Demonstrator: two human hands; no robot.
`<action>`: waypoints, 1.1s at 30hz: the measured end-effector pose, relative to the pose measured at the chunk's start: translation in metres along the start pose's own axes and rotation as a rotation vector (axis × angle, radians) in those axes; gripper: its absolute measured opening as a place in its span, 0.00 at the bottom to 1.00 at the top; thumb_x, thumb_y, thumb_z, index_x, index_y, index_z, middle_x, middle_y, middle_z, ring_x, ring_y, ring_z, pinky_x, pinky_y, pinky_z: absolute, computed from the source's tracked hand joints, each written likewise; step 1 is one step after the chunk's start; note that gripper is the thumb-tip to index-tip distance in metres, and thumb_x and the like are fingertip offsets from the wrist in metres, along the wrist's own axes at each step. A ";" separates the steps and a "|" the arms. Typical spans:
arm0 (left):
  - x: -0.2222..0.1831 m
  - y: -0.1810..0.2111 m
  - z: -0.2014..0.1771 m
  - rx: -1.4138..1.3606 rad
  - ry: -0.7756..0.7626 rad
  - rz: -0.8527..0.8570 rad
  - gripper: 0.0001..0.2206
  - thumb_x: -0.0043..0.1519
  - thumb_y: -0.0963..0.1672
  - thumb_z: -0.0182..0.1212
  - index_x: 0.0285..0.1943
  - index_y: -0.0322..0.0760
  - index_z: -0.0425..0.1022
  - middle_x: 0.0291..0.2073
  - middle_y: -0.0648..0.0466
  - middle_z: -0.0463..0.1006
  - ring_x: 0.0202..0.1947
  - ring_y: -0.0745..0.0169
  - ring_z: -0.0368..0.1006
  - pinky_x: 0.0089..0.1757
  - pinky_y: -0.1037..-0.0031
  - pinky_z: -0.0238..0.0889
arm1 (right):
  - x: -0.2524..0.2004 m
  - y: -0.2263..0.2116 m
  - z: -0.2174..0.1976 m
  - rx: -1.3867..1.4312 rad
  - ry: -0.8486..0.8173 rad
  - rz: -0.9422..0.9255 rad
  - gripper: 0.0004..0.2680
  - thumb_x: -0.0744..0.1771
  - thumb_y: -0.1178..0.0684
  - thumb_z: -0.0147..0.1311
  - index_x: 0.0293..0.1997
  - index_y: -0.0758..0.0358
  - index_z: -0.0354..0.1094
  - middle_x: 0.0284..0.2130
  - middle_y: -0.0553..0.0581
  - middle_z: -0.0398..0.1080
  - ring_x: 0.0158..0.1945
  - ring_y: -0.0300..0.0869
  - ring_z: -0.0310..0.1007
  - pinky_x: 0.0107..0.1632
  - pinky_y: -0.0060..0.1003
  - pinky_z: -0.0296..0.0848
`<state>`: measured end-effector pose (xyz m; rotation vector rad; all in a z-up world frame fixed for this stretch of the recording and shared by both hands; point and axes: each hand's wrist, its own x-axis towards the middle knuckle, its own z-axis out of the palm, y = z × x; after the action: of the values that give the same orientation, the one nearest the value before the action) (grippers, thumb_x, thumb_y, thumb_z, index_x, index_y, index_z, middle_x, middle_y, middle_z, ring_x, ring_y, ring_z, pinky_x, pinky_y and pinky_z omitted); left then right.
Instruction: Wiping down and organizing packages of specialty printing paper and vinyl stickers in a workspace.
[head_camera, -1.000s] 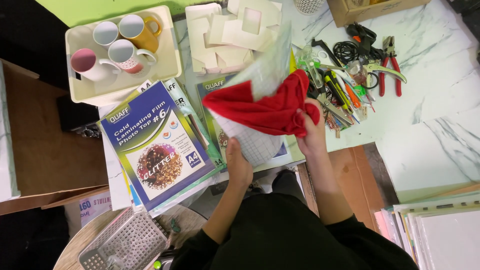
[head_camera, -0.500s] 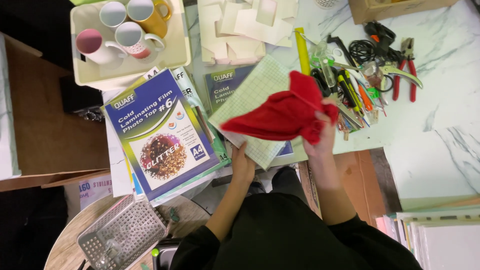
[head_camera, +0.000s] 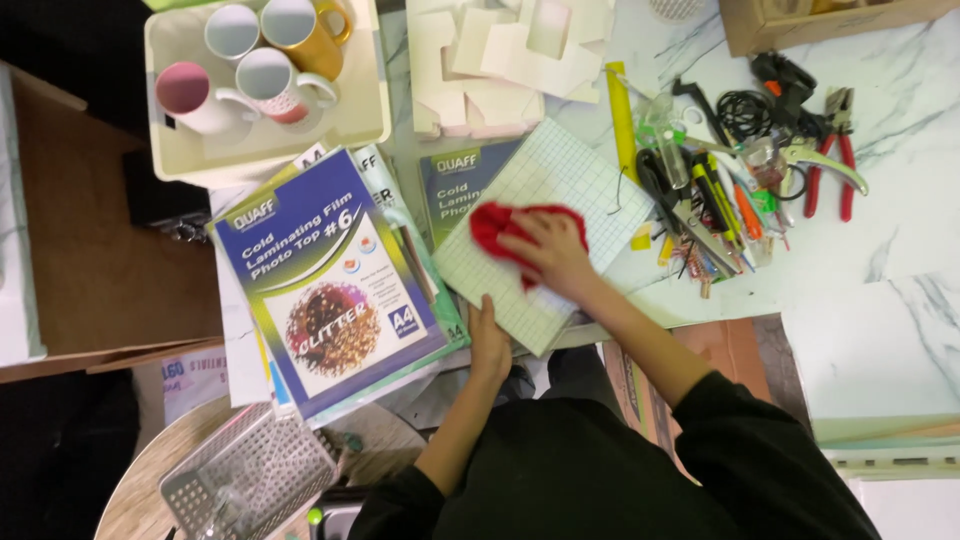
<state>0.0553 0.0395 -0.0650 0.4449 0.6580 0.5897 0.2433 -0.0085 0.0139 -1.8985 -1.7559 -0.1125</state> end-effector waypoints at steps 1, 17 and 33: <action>0.003 -0.001 -0.002 -0.002 -0.005 -0.003 0.23 0.72 0.46 0.45 0.77 0.41 0.52 0.67 0.47 0.66 0.63 0.51 0.66 0.58 0.60 0.63 | 0.010 0.024 0.001 -0.005 0.000 0.002 0.26 0.57 0.51 0.67 0.63 0.48 0.68 0.66 0.60 0.61 0.66 0.59 0.61 0.62 0.62 0.59; -0.005 0.012 -0.004 -0.074 0.050 -0.080 0.28 0.71 0.55 0.40 0.77 0.43 0.51 0.71 0.51 0.62 0.68 0.53 0.63 0.62 0.58 0.60 | 0.035 -0.091 0.028 0.036 0.117 0.201 0.19 0.60 0.51 0.64 0.58 0.52 0.72 0.57 0.59 0.68 0.53 0.57 0.65 0.54 0.55 0.63; -0.002 0.012 0.000 0.080 -0.025 -0.052 0.23 0.72 0.45 0.46 0.76 0.38 0.52 0.68 0.48 0.65 0.65 0.53 0.65 0.59 0.58 0.63 | -0.003 0.087 -0.031 -0.414 0.221 0.534 0.21 0.60 0.53 0.67 0.60 0.50 0.71 0.55 0.60 0.68 0.53 0.57 0.65 0.52 0.52 0.65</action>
<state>0.0493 0.0476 -0.0576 0.5072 0.6693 0.5096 0.3339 -0.0251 0.0098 -2.4751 -1.0917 -0.4946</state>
